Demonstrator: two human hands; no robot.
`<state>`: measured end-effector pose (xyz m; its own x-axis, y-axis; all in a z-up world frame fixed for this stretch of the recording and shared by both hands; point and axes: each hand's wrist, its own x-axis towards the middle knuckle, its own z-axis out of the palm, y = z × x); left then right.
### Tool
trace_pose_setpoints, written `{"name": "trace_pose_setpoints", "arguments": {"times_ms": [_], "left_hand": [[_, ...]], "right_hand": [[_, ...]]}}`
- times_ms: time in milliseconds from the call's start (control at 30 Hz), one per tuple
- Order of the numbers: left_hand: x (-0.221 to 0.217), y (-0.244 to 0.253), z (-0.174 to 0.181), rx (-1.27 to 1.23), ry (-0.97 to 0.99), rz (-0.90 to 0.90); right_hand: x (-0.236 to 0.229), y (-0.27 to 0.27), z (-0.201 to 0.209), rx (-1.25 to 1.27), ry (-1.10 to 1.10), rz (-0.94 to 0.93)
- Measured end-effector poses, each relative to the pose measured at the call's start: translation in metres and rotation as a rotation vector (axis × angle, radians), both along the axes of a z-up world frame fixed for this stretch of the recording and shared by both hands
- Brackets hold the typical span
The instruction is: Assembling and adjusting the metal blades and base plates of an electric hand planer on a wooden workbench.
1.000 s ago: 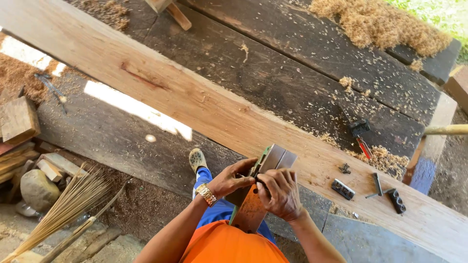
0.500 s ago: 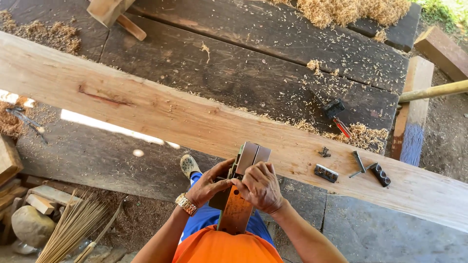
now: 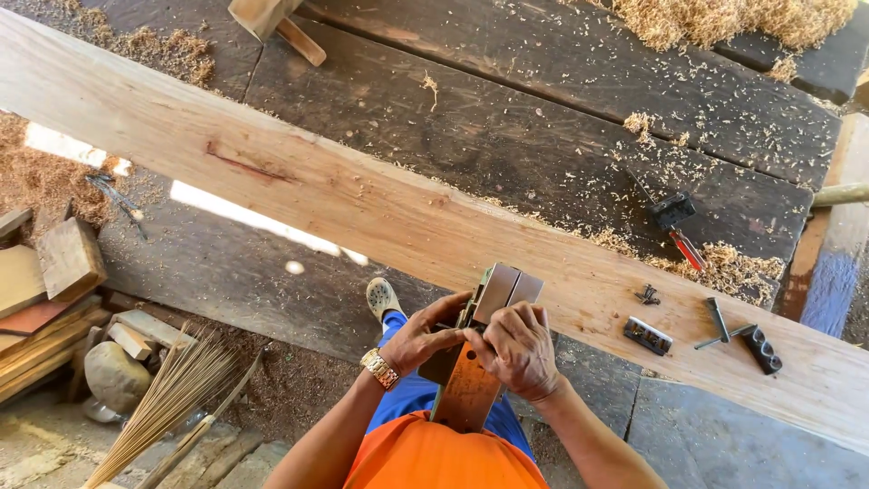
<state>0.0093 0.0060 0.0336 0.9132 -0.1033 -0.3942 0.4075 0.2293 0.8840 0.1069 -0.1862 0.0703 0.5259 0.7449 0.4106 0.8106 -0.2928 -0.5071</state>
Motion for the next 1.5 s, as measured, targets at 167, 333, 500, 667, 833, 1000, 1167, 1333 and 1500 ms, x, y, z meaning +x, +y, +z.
{"name": "trace_pose_setpoints", "arguments": {"times_ms": [167,333,500,667,833,1000,1167,1333,1500], "left_hand": [[-0.002,-0.002,-0.003,-0.063,0.021,0.023],[-0.004,-0.002,-0.013,-0.138,0.020,0.043],[0.001,-0.003,0.002,-0.113,0.085,0.049],[0.001,-0.002,0.003,-0.109,0.085,0.042],[-0.002,-0.001,-0.003,-0.103,0.025,0.042],[-0.003,-0.003,-0.006,-0.186,0.054,0.060],[0.001,-0.004,0.002,-0.087,0.069,0.052],[-0.002,-0.002,-0.003,-0.084,0.077,0.039],[-0.002,-0.004,-0.005,-0.204,0.085,0.081]], "right_hand": [[0.000,0.000,0.005,-0.004,0.046,0.006],[0.003,0.006,0.018,0.028,0.059,0.008],[-0.003,-0.002,-0.009,-0.076,0.025,-0.002],[0.000,-0.002,-0.002,-0.061,0.014,0.022],[0.003,0.005,0.017,0.038,0.008,0.026],[-0.002,-0.002,-0.004,-0.046,0.047,0.018],[-0.001,-0.001,0.001,-0.039,0.000,0.009],[0.001,0.004,0.015,0.021,0.020,0.025],[0.001,0.003,0.012,-0.003,0.058,0.011]]}}
